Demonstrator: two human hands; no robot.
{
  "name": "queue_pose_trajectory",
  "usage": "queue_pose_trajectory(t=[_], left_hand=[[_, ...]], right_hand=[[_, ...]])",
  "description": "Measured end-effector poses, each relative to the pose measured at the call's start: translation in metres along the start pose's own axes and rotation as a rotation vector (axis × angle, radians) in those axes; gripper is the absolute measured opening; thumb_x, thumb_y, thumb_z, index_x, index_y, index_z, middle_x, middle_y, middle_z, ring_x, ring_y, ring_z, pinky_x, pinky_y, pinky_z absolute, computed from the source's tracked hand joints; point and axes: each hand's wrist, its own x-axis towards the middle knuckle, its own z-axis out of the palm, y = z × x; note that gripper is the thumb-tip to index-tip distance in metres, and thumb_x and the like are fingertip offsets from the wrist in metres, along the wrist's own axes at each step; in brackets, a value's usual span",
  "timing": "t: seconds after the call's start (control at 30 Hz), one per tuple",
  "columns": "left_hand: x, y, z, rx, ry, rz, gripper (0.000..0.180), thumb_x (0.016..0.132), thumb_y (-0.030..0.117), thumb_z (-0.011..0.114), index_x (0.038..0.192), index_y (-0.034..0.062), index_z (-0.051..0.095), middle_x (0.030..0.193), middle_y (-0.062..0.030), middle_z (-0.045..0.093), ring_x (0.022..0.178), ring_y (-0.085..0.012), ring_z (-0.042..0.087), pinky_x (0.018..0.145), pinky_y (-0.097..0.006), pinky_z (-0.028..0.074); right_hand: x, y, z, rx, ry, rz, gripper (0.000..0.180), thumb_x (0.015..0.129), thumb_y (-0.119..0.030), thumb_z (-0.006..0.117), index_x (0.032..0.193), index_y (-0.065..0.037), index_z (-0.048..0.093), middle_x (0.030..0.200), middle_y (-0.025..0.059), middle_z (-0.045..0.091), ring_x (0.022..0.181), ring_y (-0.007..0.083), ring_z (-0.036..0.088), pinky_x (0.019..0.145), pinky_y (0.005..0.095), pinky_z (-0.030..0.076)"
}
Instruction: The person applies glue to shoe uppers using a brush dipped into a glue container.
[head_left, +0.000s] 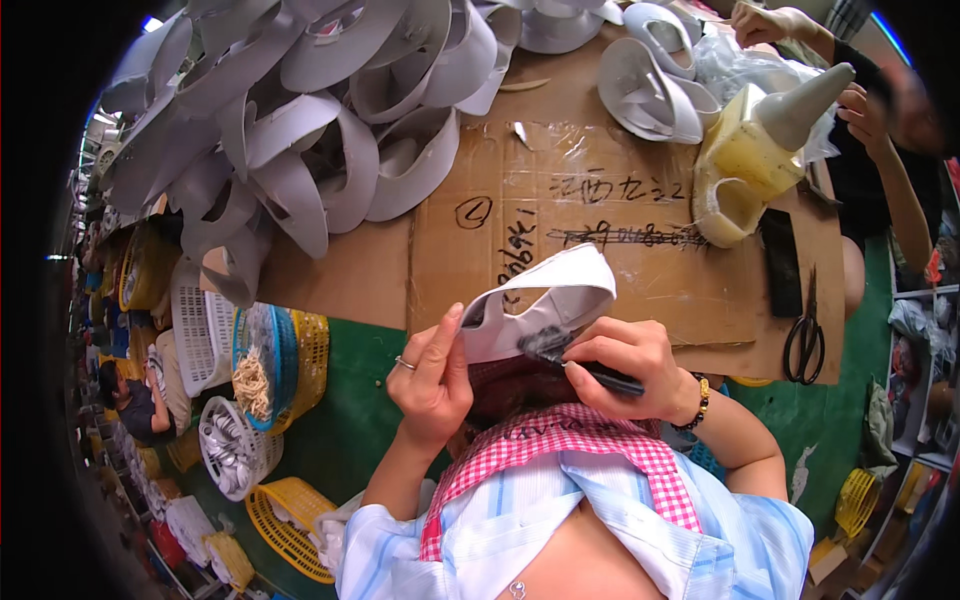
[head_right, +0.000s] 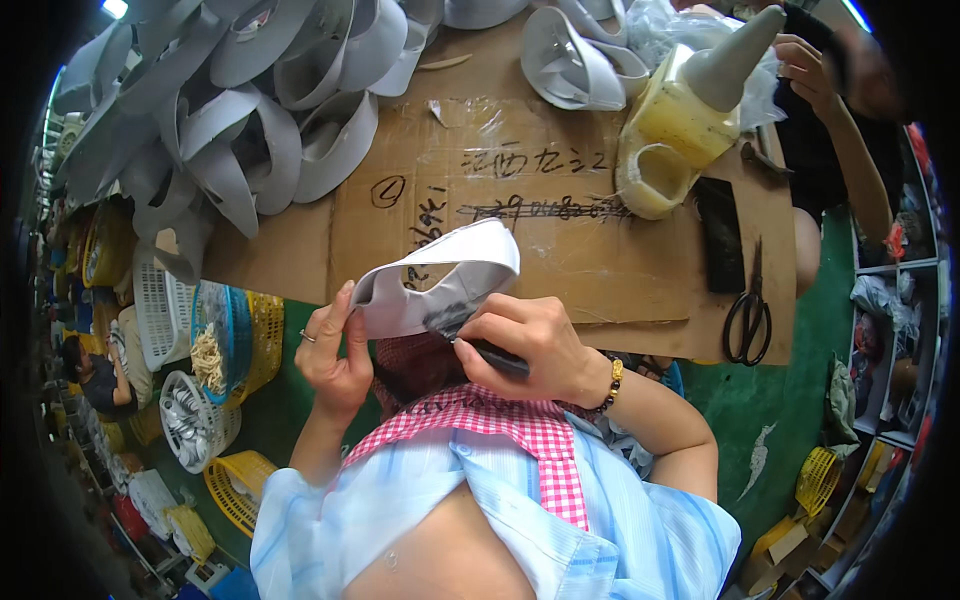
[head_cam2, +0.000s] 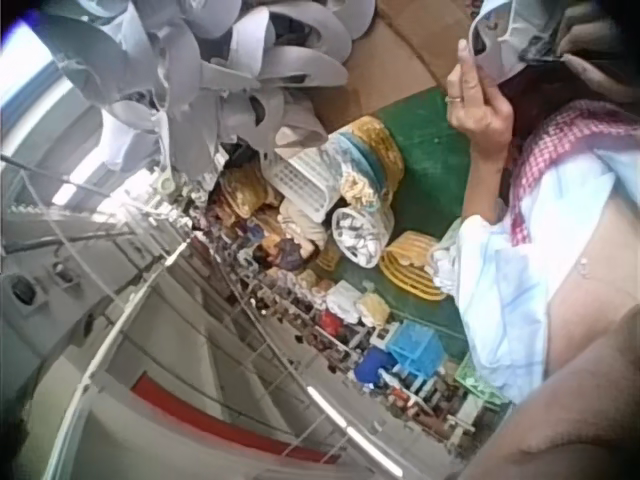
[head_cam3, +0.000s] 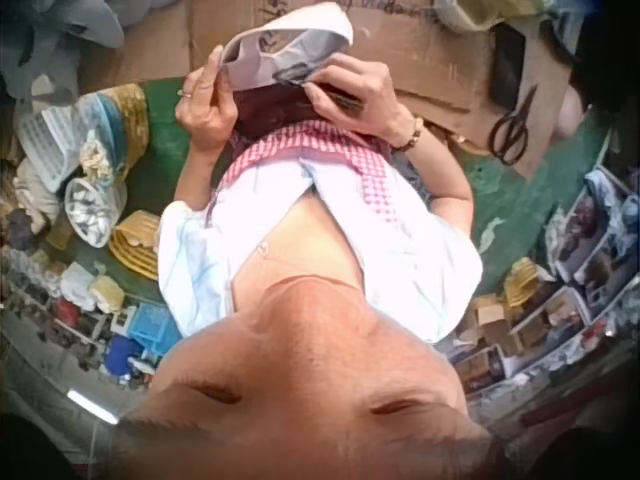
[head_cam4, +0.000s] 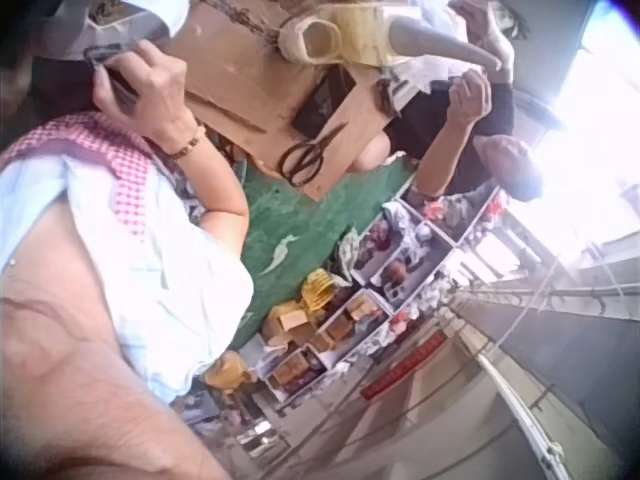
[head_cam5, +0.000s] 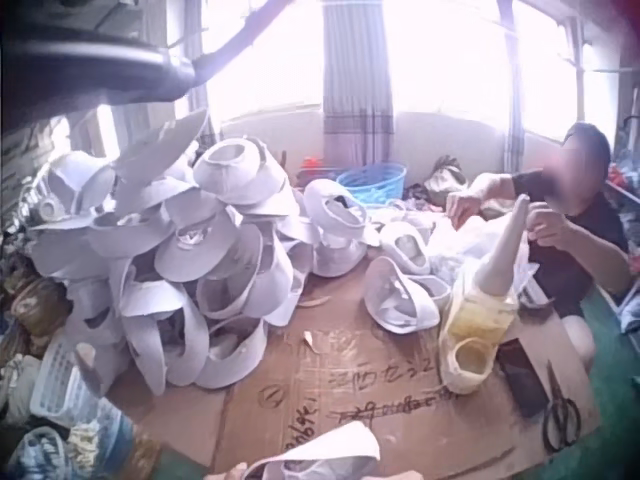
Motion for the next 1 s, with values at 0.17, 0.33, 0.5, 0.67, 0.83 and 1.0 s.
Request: queue_pose_trajectory(t=[0.17, 0.33, 0.5, 0.67, 0.83, 1.0], left_hand=[[-0.009, -0.007, -0.015, -0.497, -0.001, -0.738, 0.077, 0.093, 0.005, 0.060, 0.153, 0.0053, 0.011, 0.101, -0.0086, 0.069, 0.089, -0.0159, 0.063, 0.083, -0.026, 0.047], [0.018, 0.009, -0.008, 0.152, 0.003, -0.266, 0.066, 0.094, 0.012, 0.059, 0.149, 0.0042, 0.024, 0.147, -0.0227, 0.037, 0.131, -0.0301, 0.041, 0.106, -0.043, 0.033], [0.012, 0.060, 0.039, 0.530, -0.022, 0.404, 0.034, 0.073, 0.045, 0.077, 0.091, 0.0176, 0.067, 0.104, -0.0012, 0.057, 0.101, -0.0200, 0.047, 0.089, -0.037, 0.031], [0.046, 0.062, 0.055, 0.464, -0.452, 0.252, 0.022, 0.076, 0.018, 0.074, 0.091, 0.0038, 0.068, 0.103, -0.0077, 0.064, 0.098, -0.0216, 0.058, 0.084, -0.037, 0.041], [0.090, 0.052, 0.019, -0.766, -0.247, -0.693, 0.008, 0.088, 0.007, 0.069, 0.087, -0.0004, 0.068, 0.073, -0.0033, 0.067, 0.066, -0.0091, 0.061, 0.064, -0.024, 0.050], [0.066, 0.017, 0.026, -1.385, 0.046, -0.890, 0.011, 0.092, 0.011, 0.064, 0.101, 0.0057, 0.066, 0.091, -0.0044, 0.070, 0.080, -0.0122, 0.067, 0.073, -0.027, 0.056]], right_hand=[[0.006, -0.013, -0.088, -0.006, 0.352, 0.335, 0.016, 0.081, -0.011, 0.064, 0.074, 0.003, 0.067, 0.066, 0.0088, 0.064, 0.055, 0.0124, 0.056, 0.050, 0.0251, 0.041], [-0.007, 0.036, -0.138, -0.283, 0.604, 0.609, 0.026, 0.088, -0.021, 0.067, 0.079, 0.003, 0.068, 0.060, 0.0091, 0.060, 0.053, 0.0128, 0.055, 0.050, 0.0269, 0.041], [0.001, 0.047, -0.130, -0.541, 0.579, 0.460, 0.023, 0.087, -0.020, 0.067, 0.079, 0.002, 0.068, 0.069, 0.0130, 0.064, 0.058, 0.0222, 0.062, 0.056, 0.0309, 0.046], [-0.012, 0.057, -0.130, -0.511, 0.605, 0.355, 0.020, 0.086, -0.017, 0.068, 0.081, 0.002, 0.067, 0.072, 0.0132, 0.063, 0.060, 0.0221, 0.061, 0.057, 0.0303, 0.045], [-0.032, 0.037, -0.140, -0.472, 0.663, 0.443, 0.021, 0.089, -0.013, 0.063, 0.076, 0.003, 0.063, 0.060, 0.0069, 0.056, 0.053, 0.0139, 0.053, 0.051, 0.0277, 0.039], [-0.029, 0.035, -0.129, 0.205, 0.673, 0.548, 0.022, 0.094, -0.018, 0.061, 0.083, 0.000, 0.068, 0.060, -0.0039, 0.056, 0.052, 0.0000, 0.047, 0.045, 0.0168, 0.033]])
